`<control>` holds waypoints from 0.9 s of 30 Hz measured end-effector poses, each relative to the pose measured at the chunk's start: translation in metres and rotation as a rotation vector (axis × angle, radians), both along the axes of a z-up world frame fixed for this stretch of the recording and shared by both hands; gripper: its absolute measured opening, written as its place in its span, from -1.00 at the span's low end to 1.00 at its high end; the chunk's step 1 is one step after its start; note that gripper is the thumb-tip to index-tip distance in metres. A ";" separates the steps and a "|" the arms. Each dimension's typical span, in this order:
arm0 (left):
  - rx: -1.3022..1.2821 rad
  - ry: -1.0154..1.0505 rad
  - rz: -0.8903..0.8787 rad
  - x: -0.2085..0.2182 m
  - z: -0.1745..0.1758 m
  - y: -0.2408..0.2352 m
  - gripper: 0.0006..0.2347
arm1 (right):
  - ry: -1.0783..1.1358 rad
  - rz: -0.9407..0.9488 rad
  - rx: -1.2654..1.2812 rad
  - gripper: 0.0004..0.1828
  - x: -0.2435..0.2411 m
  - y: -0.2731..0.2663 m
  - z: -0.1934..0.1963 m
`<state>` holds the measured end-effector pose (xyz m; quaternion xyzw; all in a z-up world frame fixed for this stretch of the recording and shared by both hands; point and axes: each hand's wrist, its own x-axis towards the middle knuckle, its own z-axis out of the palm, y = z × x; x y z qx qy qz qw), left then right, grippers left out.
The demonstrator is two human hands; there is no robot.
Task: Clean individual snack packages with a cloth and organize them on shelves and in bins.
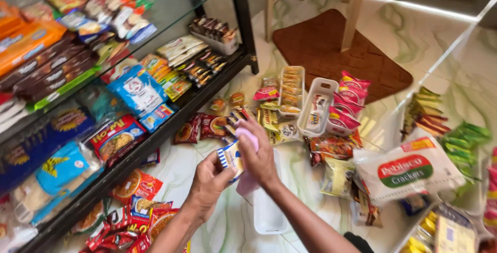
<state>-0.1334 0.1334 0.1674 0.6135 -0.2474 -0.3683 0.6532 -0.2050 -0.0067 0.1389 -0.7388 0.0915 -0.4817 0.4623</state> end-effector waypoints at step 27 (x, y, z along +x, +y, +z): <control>0.009 0.167 0.066 -0.012 -0.011 -0.042 -0.77 | 0.090 0.594 1.219 -0.47 -0.036 -0.026 0.004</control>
